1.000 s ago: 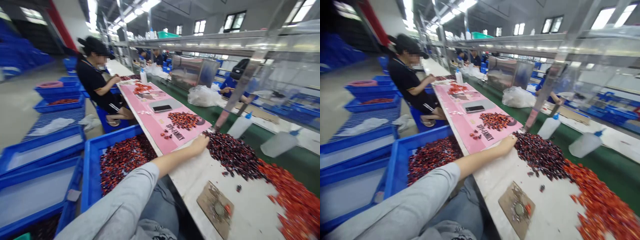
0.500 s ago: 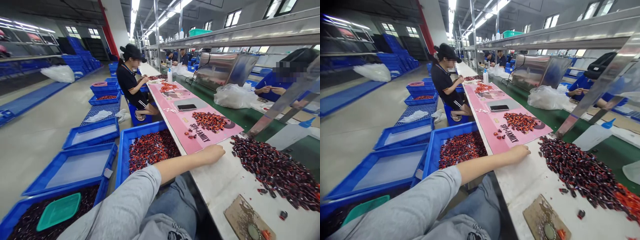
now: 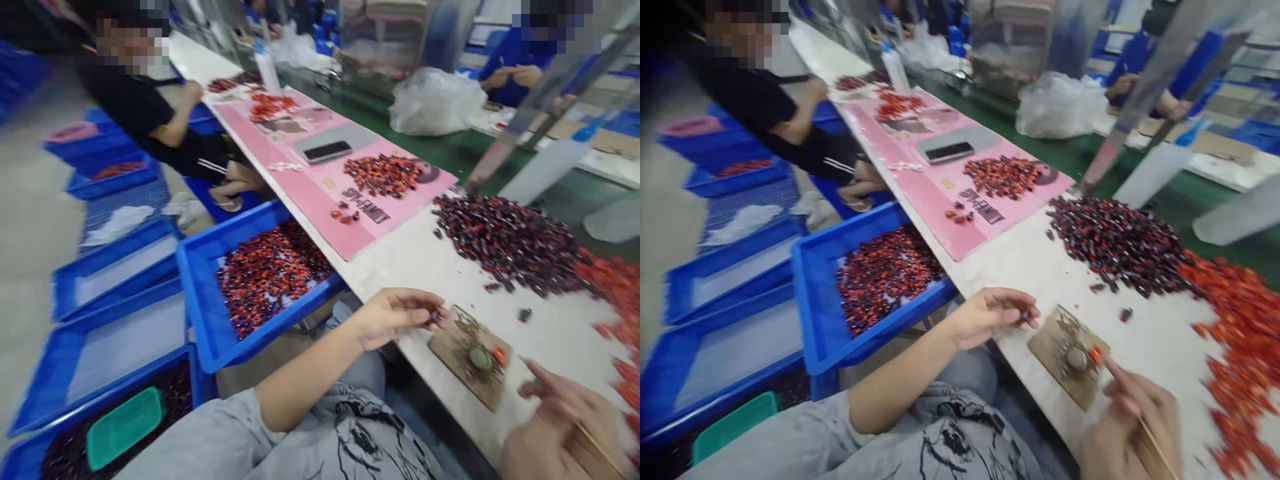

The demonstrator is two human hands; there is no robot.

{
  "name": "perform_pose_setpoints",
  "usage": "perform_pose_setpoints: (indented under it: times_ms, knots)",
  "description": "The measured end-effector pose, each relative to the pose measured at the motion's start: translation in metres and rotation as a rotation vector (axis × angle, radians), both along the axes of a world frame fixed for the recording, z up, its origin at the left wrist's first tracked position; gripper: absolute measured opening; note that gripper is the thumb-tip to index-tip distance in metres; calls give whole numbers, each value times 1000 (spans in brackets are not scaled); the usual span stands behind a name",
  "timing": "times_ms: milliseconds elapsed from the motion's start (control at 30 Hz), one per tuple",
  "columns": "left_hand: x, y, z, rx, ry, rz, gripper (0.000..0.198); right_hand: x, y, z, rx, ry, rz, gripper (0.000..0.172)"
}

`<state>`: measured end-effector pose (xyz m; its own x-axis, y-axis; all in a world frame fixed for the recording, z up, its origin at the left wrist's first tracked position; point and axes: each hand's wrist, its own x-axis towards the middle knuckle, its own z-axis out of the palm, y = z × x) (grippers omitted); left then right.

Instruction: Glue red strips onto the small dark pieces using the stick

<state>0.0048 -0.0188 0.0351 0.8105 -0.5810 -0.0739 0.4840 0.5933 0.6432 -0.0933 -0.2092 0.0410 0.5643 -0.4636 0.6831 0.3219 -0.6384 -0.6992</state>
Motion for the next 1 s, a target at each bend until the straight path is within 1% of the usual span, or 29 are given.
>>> perform_pose_setpoints:
  times_ms: [67,100,267,367,500,600,700,767,833,900,1000]
  knots:
    - [-7,-1,0,14,89,17,46,3,7,3,-107,84,22,26]
    - [-10,-1,0,22,116,21,45,5,9,3,-145,113,6,28]
    - [-24,-4,4,87,176,71,39,8,6,-8,-305,233,-41,32]
    - [-31,-7,9,137,191,87,40,6,5,-8,-340,246,-56,31]
    - [-39,-9,15,169,162,77,36,2,8,6,-323,179,-99,28]
    - [-44,-10,15,152,146,52,31,-1,6,13,-289,162,-122,28]
    - [-48,-9,11,105,145,18,32,-2,0,9,-203,250,-223,40]
    - [-49,-7,9,90,145,12,34,-3,-4,2,-61,334,-308,52]
    - [-49,-4,8,102,147,26,37,-4,-6,-2,107,380,-336,59]
    - [-50,-3,11,122,140,38,37,-4,-4,-3,210,369,-318,59]
    - [-53,-3,17,130,127,10,31,-5,3,5,242,273,-299,48]
